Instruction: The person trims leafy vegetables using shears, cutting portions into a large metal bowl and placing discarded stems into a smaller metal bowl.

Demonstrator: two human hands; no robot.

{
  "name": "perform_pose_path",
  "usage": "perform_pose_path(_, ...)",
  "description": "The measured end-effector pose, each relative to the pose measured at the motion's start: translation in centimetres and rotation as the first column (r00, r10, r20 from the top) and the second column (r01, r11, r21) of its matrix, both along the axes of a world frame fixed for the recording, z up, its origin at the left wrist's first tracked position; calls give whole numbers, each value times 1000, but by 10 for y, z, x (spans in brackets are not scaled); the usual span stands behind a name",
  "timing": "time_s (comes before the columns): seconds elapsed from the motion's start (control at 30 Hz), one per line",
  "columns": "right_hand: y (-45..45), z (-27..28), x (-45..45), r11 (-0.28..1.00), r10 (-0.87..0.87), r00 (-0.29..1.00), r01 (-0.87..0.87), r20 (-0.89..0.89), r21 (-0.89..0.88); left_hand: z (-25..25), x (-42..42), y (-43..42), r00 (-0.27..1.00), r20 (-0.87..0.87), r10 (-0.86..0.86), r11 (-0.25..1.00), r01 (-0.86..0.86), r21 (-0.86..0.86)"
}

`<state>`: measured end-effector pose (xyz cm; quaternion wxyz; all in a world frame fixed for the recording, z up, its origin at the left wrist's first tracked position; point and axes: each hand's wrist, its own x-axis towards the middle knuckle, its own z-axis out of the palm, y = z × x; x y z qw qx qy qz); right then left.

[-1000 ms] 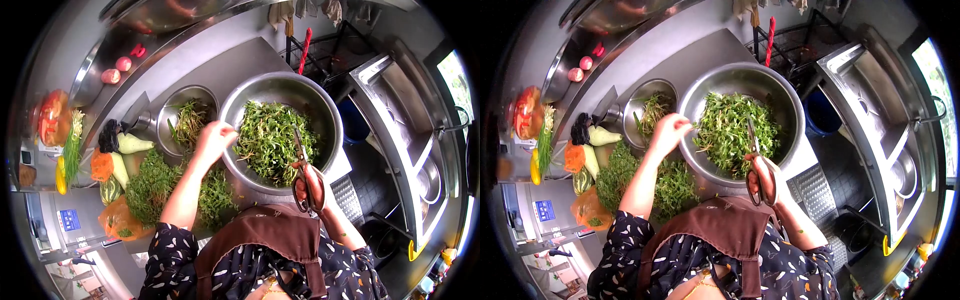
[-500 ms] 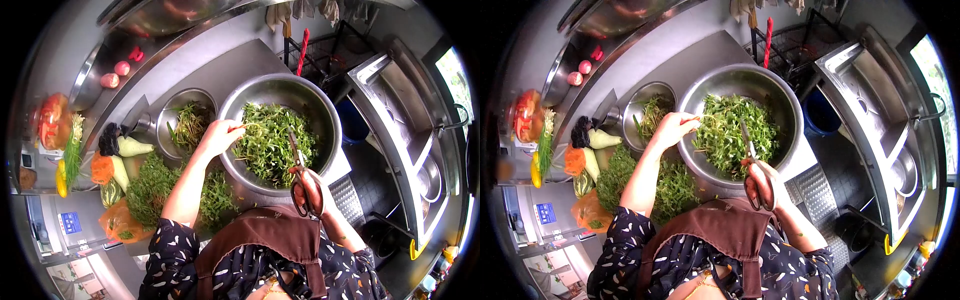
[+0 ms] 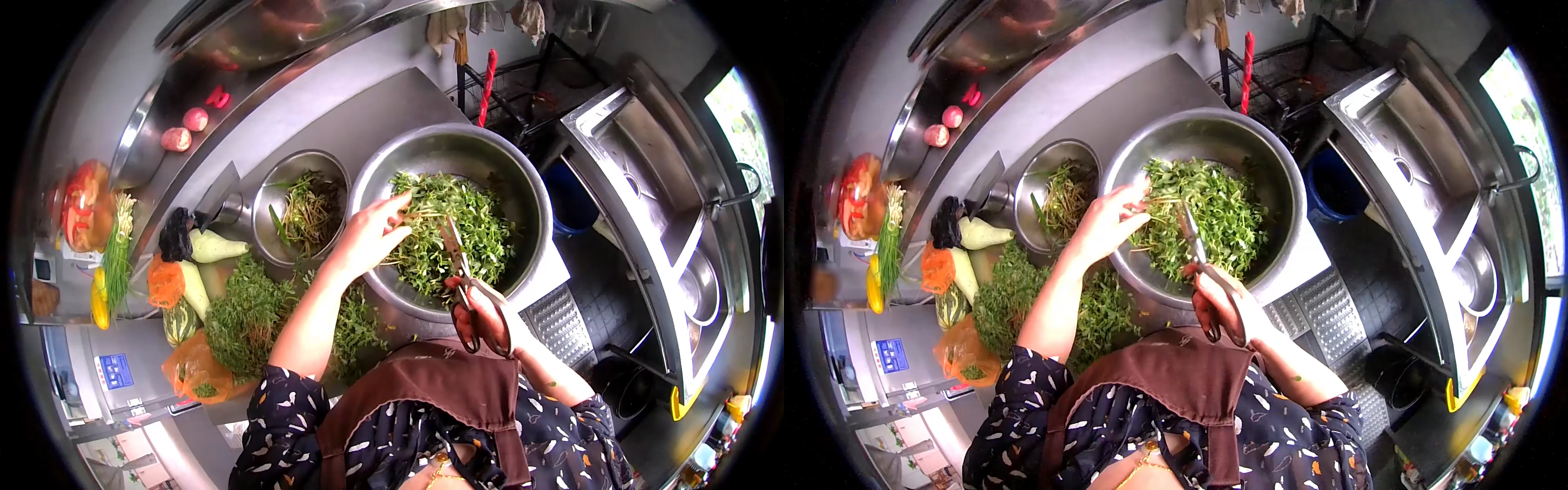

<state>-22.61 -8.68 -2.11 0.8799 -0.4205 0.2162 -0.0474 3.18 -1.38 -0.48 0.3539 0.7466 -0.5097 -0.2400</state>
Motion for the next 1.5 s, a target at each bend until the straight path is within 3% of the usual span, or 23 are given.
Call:
perform_pose_path(0.03,-1,1,0,999,-30,1000,30,-8,16,4,2,-2,998,-66,17,999,-14,35)
perform_pose_path(0.07,-1,2,-1,997,-61,998,62,-16,34,-3,20,-5,981,-90,174,983,-167,74)
perform_pose_path(0.13,-1,1,-3,998,-58,998,58,-10,25,-12,31,-3,986,-27,167,986,-166,30)
perform_pose_path(0.17,-3,3,-4,996,-78,997,79,-16,39,-3,16,-6,981,194,14,979,-53,198)
perform_pose_path(0.2,-4,4,-6,994,-97,995,98,-23,53,-19,24,-6,987,163,9,985,-37,168)
perform_pose_path(0.27,-7,3,-8,989,-116,993,115,3,88,-26,-15,-14,949,212,-232,959,187,214)
perform_pose_path(0.33,-11,11,-7,973,-208,978,207,-3,104,-40,-60,-18,754,489,-439,895,316,316)
perform_pose_path(0.4,-19,15,-8,969,-238,971,239,-26,58,-47,-90,-25,735,434,-521,839,349,417)
perform_pose_path(0.53,-34,34,-15,945,-327,945,327,-11,-31,-88,-92,-39,784,338,-521,819,349,455)
perform_pose_path(0.57,-35,37,-18,939,-343,939,342,-26,-38,-115,-86,-45,772,427,-471,869,322,376)
perform_pose_path(0.6,-36,40,-21,933,-359,932,357,-43,-44,-129,-77,-48,830,418,-368,930,322,180)
perform_pose_path(0.67,-40,37,-33,935,-352,936,352,15,35,-100,-54,-63,933,119,-340,890,279,361)
perform_pose_path(0.73,-39,34,-39,929,-369,929,369,22,29,-53,-34,-71,950,50,-308,897,272,348)
perform_pose_path(0.8,-39,30,-41,925,-379,925,379,9,38,-42,-14,-73,940,210,-270,962,259,80)
perform_pose_path(0.83,-39,28,-41,925,-379,925,378,8,35,-20,-11,-75,957,161,-241,968,224,115)
perform_pose_path(0.87,-39,27,-41,926,-378,926,377,8,30,-4,-5,-73,948,213,-235,972,236,24)
perform_pose_path(0.93,-38,31,-39,928,-368,930,368,-14,53,27,7,-75,965,70,-252,965,245,93)
perform_pose_path(1.0,-35,38,-35,933,-351,936,353,-28,71,40,12,-74,991,7,-135,980,133,149)
perform_pose_path(1.1,-33,37,-35,937,-344,939,343,5,71,43,17,-70,988,-120,-96,988,80,-132)
perform_pose_path(1.2,-32,37,-35,943,-329,944,327,27,60,49,16,-67,909,-398,-123,970,26,-240)
perform_pose_path(1.33,-30,40,-36,947,-316,949,315,12,55,37,17,-57,946,-310,-91,978,26,-208)
perform_pose_path(1.4,-29,41,-38,947,-318,948,317,14,52,47,20,-47,998,28,-48,998,49,-34)
perform_pose_path(1.5,-28,44,-41,946,-321,947,321,-4,50,49,26,-7,969,-245,14,997,-31,-65)
